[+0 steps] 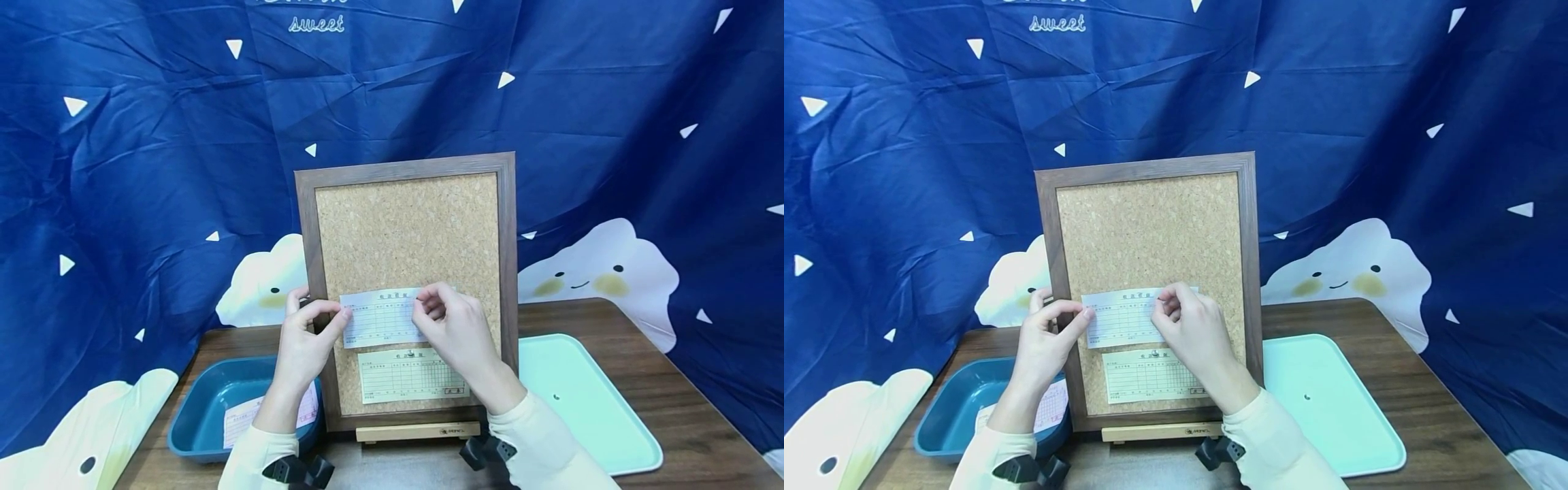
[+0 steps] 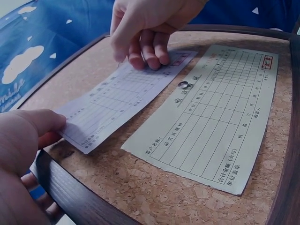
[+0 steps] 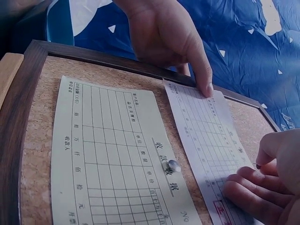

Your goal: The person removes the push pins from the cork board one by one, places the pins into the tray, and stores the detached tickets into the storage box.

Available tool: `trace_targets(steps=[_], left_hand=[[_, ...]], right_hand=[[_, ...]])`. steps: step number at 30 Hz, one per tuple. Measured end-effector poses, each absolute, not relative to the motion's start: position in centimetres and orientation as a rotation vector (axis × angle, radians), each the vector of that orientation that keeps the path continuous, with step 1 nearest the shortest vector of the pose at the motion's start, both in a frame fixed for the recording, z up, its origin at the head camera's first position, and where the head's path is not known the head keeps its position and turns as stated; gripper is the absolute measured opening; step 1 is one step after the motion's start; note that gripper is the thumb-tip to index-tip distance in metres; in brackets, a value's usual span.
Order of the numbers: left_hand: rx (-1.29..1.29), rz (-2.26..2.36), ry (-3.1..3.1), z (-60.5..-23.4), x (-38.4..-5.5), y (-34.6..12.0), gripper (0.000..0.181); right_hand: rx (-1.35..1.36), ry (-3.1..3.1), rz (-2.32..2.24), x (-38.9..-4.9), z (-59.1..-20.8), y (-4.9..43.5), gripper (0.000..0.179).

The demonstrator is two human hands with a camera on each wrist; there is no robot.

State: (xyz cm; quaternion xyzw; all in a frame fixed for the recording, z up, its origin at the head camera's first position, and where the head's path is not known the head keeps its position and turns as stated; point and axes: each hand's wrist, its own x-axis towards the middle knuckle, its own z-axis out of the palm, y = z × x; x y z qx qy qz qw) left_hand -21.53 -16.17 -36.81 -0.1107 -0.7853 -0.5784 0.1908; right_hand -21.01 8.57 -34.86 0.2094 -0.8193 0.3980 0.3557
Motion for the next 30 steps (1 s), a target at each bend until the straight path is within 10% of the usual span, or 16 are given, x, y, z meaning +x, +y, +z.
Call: trace_targets(steps=[30], left_hand=[[-0.295,-1.564,-2.120,-37.0,-21.2,-17.0,0.008]], right_hand=[[0.554,-2.099,1.066,-20.8,-34.9,9.6,0.011]])
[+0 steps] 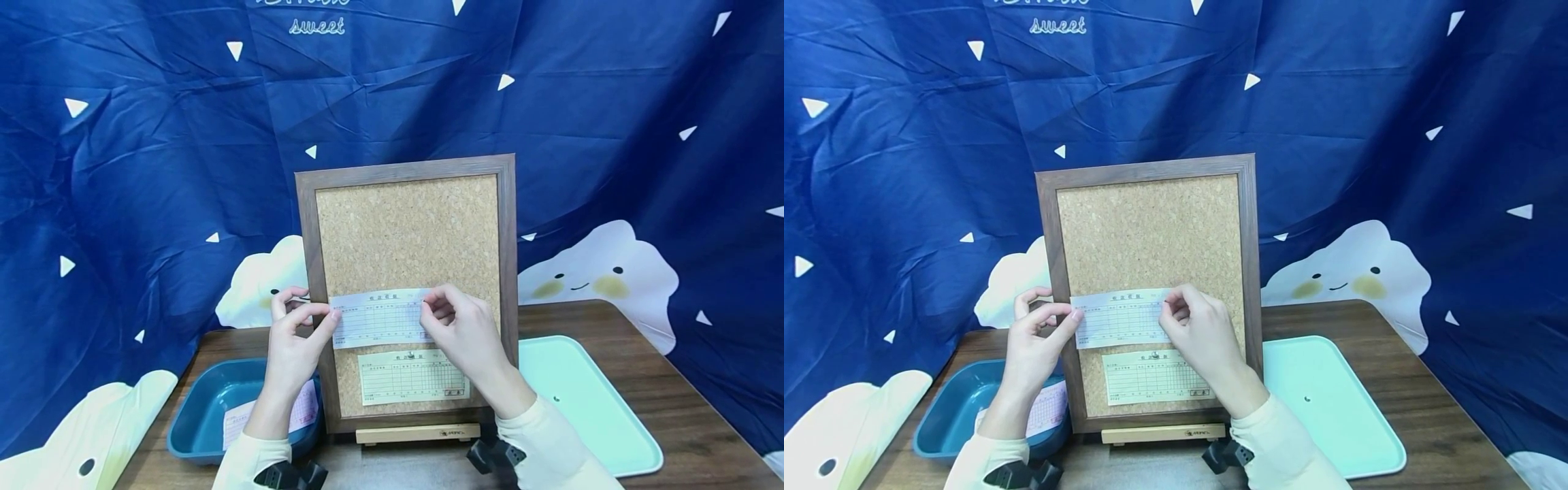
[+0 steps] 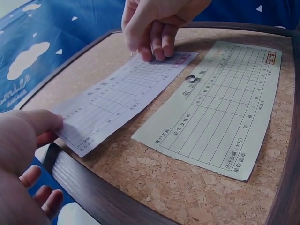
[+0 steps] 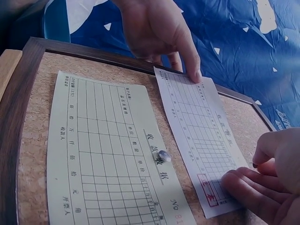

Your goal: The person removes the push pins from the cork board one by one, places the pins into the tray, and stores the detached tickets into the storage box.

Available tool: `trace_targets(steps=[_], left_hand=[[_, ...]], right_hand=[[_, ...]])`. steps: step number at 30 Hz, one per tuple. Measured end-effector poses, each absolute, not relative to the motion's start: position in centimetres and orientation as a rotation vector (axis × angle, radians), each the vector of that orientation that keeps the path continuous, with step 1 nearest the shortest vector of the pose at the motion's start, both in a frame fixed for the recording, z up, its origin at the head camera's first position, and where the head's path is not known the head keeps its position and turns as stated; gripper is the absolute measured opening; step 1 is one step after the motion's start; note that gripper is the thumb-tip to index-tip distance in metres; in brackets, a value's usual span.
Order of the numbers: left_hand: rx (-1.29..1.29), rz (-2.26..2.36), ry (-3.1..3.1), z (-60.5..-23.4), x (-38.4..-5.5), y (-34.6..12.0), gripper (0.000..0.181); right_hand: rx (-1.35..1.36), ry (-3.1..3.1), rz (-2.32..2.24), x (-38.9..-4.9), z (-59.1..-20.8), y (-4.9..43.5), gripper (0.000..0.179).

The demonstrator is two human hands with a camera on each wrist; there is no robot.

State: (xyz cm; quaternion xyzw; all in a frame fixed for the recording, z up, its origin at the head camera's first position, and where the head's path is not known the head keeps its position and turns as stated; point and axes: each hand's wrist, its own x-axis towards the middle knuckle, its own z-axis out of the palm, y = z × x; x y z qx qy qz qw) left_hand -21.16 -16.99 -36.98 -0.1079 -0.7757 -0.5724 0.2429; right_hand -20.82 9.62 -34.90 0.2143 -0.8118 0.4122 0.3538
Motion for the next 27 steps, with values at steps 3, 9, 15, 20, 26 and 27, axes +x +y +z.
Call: trace_targets(steps=[3,9,15,20,26,27], left_hand=[[-0.282,-1.557,-2.116,-37.0,-21.1,-17.1,0.008],[-0.262,-1.569,-2.110,-37.1,-21.0,-17.4,0.008],[-0.263,-1.622,-2.083,-37.0,-20.9,-17.7,0.005],[-0.263,-1.628,-2.079,-36.9,-20.8,-17.9,0.005],[-0.279,-1.639,-2.061,-36.8,-20.6,-18.2,0.004],[-0.288,-1.638,-2.053,-36.8,-20.6,-18.3,0.004]], right_hand=[[0.570,-2.084,1.052,-20.8,-34.9,9.7,0.010],[0.575,-2.081,1.042,-20.7,-34.8,10.0,0.009],[0.574,-2.075,1.043,-20.7,-34.8,10.3,0.009],[0.582,-2.065,1.039,-20.8,-34.9,10.5,0.010],[0.593,-2.054,1.047,-20.7,-34.9,10.6,0.011],[0.593,-2.052,1.047,-20.7,-34.9,10.6,0.011]])
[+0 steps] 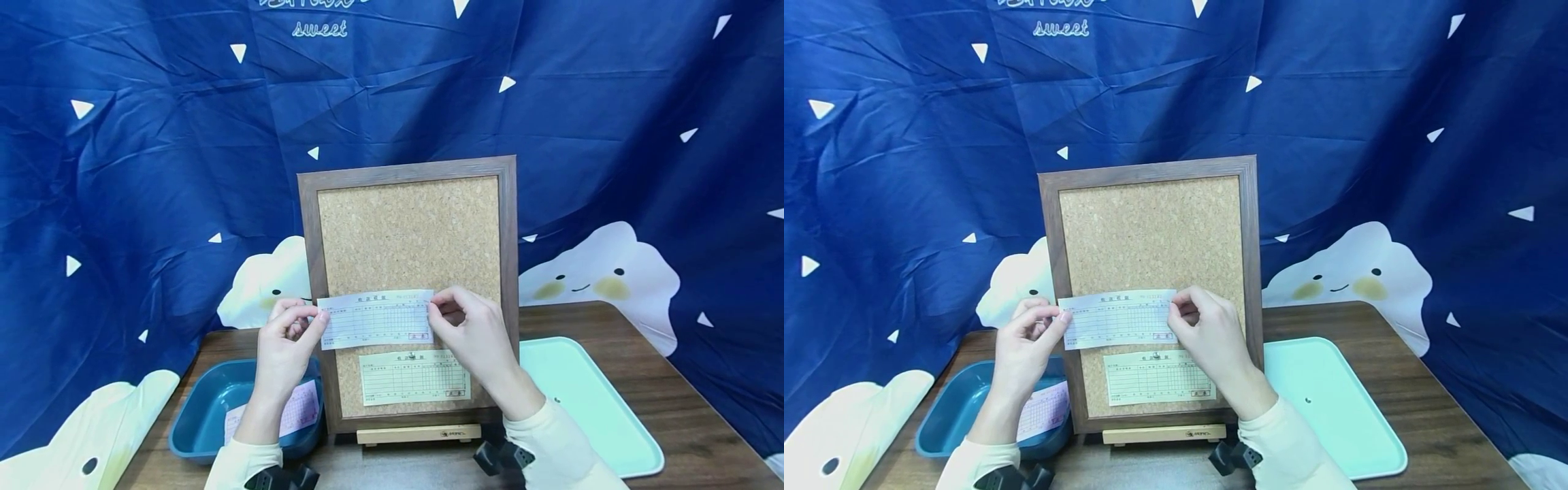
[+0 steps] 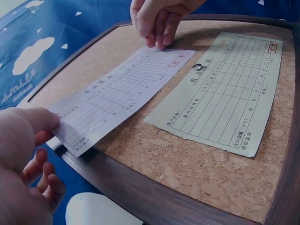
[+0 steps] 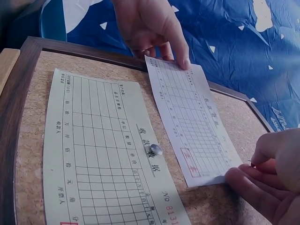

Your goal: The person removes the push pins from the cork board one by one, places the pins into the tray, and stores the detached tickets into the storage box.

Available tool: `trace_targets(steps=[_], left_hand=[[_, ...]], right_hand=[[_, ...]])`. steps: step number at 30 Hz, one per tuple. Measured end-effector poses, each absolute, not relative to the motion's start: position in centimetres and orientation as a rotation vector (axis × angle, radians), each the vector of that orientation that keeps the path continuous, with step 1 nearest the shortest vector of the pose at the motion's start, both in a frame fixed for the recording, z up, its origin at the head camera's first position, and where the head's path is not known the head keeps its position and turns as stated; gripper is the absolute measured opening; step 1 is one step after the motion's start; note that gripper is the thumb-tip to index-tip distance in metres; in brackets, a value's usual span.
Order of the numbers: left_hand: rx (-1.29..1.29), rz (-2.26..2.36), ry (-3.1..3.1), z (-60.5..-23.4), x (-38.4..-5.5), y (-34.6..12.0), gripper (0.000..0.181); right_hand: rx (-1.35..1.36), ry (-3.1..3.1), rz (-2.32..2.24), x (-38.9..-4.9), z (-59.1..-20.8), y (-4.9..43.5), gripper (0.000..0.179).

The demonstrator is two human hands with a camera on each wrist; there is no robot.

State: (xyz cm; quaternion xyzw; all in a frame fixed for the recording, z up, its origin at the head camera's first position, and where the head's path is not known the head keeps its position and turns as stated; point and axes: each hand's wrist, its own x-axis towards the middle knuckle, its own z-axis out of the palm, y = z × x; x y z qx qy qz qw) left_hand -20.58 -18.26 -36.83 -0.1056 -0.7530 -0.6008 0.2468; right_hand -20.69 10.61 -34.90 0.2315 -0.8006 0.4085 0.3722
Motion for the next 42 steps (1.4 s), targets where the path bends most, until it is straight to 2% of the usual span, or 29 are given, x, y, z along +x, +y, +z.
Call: trace_targets(steps=[9,24,35,42], left_hand=[[-0.313,-1.608,-2.046,-37.0,-20.6,-18.9,0.005],[-0.149,-1.593,-2.110,-37.0,-20.0,-19.5,0.014],[-0.142,-1.607,-2.055,-36.9,-19.7,-19.8,0.014],[-0.134,-1.624,-2.015,-36.8,-19.5,-19.9,0.016]], right_hand=[[0.573,-2.037,1.054,-20.7,-34.9,10.9,0.010],[0.581,-1.997,1.075,-20.6,-35.0,11.4,0.009],[0.610,-1.976,1.075,-20.6,-35.2,11.8,0.017],[0.617,-1.964,1.085,-20.5,-35.3,12.0,0.016]])
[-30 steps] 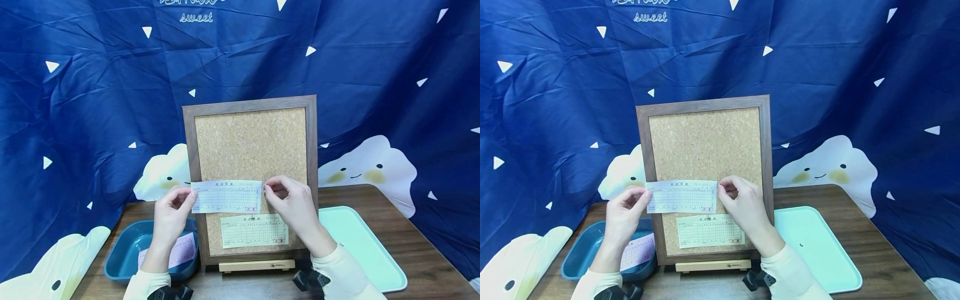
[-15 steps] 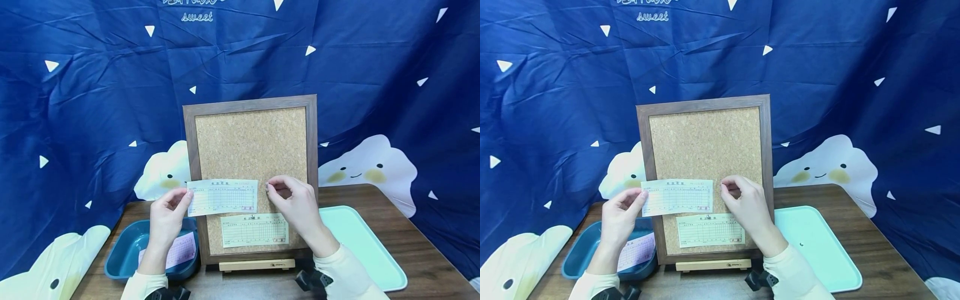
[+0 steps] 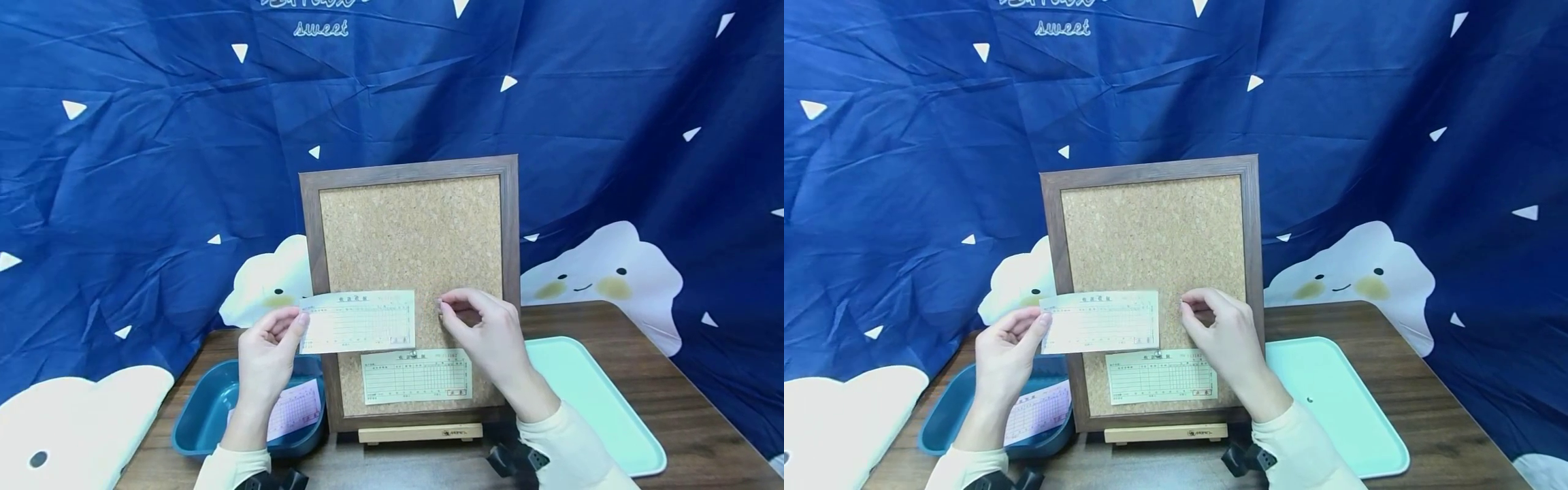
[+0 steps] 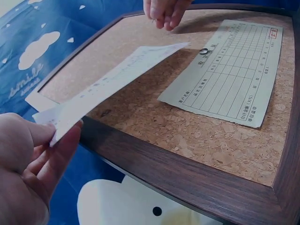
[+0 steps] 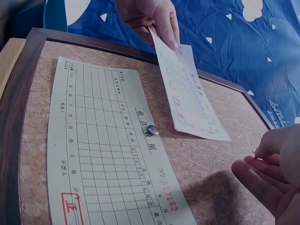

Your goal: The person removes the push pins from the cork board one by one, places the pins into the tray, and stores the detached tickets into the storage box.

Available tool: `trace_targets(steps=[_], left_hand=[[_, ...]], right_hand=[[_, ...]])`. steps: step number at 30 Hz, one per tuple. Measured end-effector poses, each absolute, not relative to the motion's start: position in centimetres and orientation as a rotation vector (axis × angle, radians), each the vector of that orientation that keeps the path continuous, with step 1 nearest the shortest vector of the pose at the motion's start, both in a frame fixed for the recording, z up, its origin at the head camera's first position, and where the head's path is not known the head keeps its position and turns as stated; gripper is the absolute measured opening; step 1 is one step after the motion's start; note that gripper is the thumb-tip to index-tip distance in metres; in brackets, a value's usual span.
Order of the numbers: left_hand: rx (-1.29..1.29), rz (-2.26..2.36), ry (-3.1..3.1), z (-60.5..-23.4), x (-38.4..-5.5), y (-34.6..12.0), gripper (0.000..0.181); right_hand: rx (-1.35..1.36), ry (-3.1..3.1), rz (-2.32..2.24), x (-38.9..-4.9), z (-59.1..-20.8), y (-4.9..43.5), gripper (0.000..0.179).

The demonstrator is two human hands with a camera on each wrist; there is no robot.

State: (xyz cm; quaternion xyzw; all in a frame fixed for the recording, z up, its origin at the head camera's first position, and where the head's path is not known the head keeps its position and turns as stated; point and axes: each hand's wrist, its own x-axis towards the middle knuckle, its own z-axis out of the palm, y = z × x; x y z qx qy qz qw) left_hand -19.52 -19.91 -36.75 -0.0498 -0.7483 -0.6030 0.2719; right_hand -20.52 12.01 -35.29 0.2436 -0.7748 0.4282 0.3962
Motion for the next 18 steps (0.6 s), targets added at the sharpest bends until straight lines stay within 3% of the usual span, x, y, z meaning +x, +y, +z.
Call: trace_targets(steps=[18], left_hand=[[-0.090,-1.628,-2.011,-36.8,-19.2,-20.5,0.021]], right_hand=[[0.598,-1.968,1.088,-20.0,-35.4,13.2,0.020]])
